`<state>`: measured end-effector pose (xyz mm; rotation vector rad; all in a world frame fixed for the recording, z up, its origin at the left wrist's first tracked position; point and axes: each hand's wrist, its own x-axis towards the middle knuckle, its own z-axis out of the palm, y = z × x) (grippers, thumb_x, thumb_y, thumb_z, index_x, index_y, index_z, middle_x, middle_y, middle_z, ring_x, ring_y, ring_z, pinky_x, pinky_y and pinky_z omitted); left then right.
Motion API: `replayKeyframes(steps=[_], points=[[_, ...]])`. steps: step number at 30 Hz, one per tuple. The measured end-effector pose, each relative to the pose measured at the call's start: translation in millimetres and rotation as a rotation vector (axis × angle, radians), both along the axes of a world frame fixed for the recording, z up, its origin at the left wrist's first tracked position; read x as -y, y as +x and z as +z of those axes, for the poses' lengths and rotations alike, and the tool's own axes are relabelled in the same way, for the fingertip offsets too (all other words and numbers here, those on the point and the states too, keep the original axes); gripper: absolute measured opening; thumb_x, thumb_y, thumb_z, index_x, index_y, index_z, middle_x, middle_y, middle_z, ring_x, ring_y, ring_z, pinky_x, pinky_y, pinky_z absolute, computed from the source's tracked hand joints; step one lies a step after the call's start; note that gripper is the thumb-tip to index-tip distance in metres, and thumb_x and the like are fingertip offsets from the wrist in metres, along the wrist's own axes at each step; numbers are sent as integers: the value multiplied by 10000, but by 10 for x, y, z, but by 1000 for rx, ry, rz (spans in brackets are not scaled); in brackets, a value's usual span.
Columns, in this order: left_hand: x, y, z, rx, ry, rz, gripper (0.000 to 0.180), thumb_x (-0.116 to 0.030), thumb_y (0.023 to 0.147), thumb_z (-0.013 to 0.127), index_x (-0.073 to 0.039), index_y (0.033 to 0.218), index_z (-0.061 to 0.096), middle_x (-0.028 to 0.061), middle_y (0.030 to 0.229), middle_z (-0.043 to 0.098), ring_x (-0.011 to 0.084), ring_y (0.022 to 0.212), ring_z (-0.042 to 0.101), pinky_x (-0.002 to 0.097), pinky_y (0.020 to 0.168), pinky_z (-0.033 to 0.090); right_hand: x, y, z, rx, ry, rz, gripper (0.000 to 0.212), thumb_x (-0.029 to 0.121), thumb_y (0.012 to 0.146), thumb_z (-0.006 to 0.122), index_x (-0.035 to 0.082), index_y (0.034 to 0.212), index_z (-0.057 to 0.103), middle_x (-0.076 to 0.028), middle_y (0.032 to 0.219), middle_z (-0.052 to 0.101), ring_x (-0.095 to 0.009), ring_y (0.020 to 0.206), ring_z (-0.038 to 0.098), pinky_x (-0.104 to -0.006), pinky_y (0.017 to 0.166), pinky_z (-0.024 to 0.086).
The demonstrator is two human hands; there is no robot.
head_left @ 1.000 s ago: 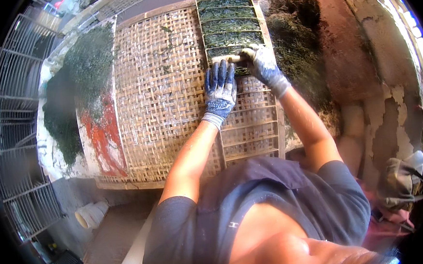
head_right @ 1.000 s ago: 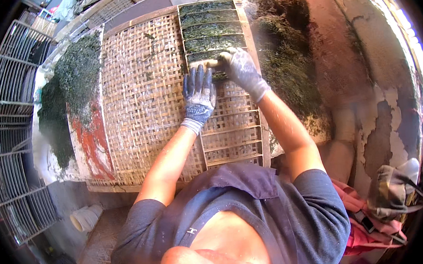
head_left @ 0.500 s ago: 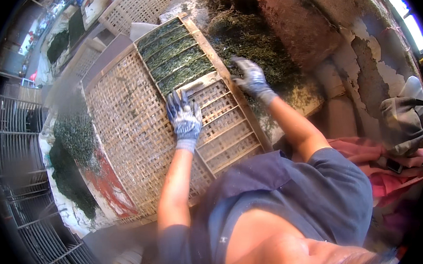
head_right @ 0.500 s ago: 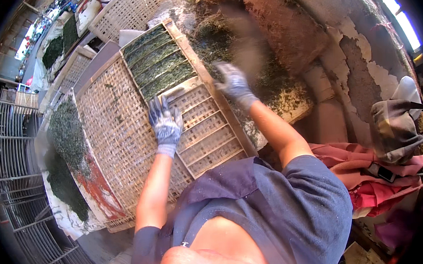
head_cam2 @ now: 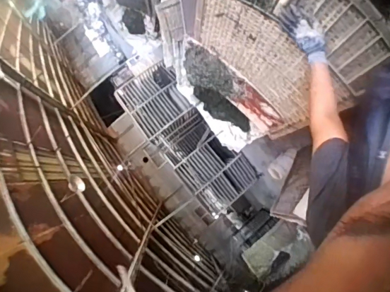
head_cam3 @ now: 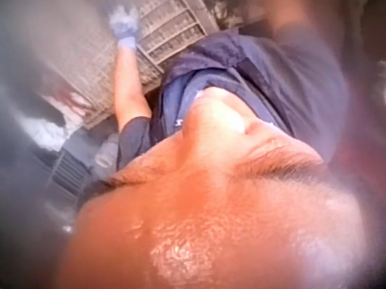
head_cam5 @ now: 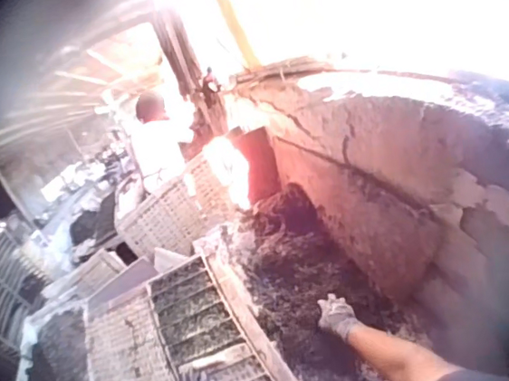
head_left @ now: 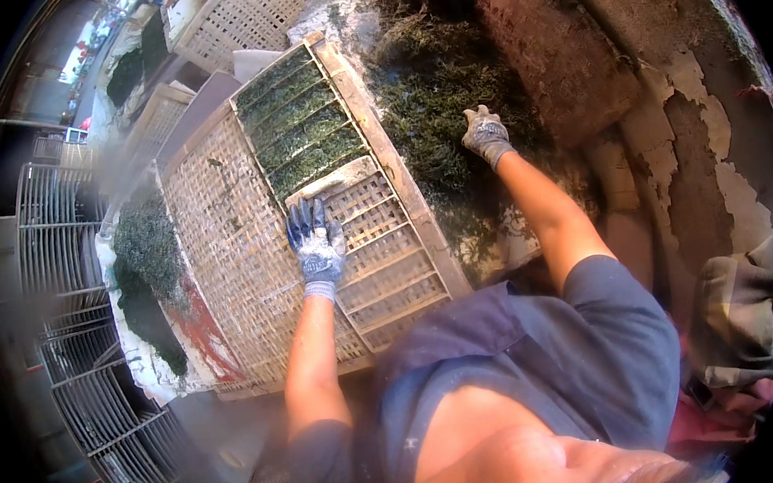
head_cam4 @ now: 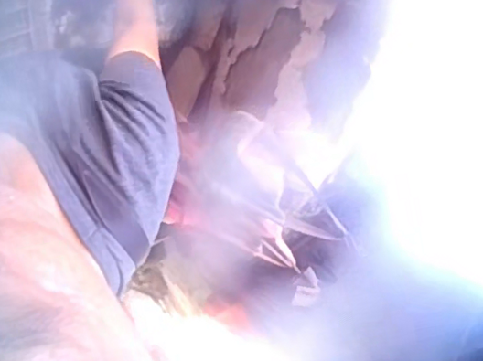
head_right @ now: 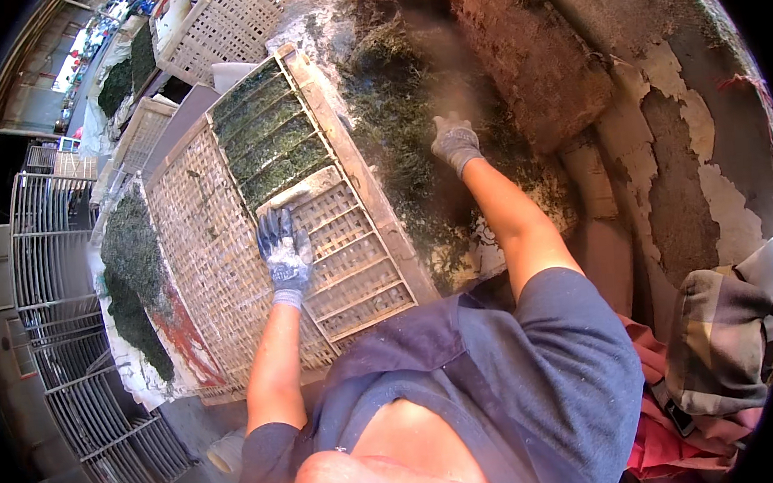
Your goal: The person sorts through bundles of greenery on a table and packs them into a rectangular tray divider.
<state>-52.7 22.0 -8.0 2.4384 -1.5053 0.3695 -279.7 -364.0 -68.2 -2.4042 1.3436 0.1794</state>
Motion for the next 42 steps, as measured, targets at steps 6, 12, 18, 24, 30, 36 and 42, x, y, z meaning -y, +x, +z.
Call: replayKeyframes(steps=[6,12,18,24,30,36,42], points=[[-68,24,-7,5,36,48,671,-283,959,664,-145,1588,477,208,1661,400,436,1541,338,597,1268,237,-510,-23,115,-121,-88,198,714,197,865,668,253,1551,478,-196,1631,390,-451,1343,554,-516,1104,516],[-137,75,-40,12,1,30,679,-295,962,663,-150,1597,468,178,1664,404,428,1536,346,588,1272,240,-37,86,832,327,45,264,401,135,852,698,36,1240,697,-210,1249,683,-372,1162,657,-414,1063,523],[-42,71,-63,7,-55,-20,663,-314,974,646,-150,1594,474,178,1673,392,422,1539,346,588,1273,241,237,-132,1508,421,-327,401,459,204,783,869,134,1209,713,-152,1241,680,-346,1145,673,-422,1012,564],[-63,30,-28,25,-114,-30,634,-319,993,635,-127,1579,489,182,1672,395,423,1537,352,589,1268,255,406,-81,2257,590,-452,291,432,238,814,873,140,1208,727,-124,1235,689,-333,1132,689,-434,1009,578],[43,-178,236,3,-297,-100,689,-333,969,681,-150,1600,473,157,1697,369,400,1556,343,563,1284,261,220,-137,2948,687,-451,297,435,159,816,837,117,1236,731,-129,1213,712,-321,1136,691,-409,1047,549],[1825,-1191,1531,240,-734,-598,661,-289,979,701,-216,1598,478,166,1677,406,358,1517,441,491,1198,461,39,-311,3364,706,-318,273,458,151,802,803,92,1248,716,-142,1159,750,-316,1073,720,-414,983,566],[2550,-1649,1385,-87,125,-484,658,-447,1022,496,-236,1635,384,164,1690,375,363,1587,293,606,1306,151,-72,-343,3883,770,-494,341,301,107,816,705,67,1112,740,-154,966,765,-302,924,746,-410,860,571]])
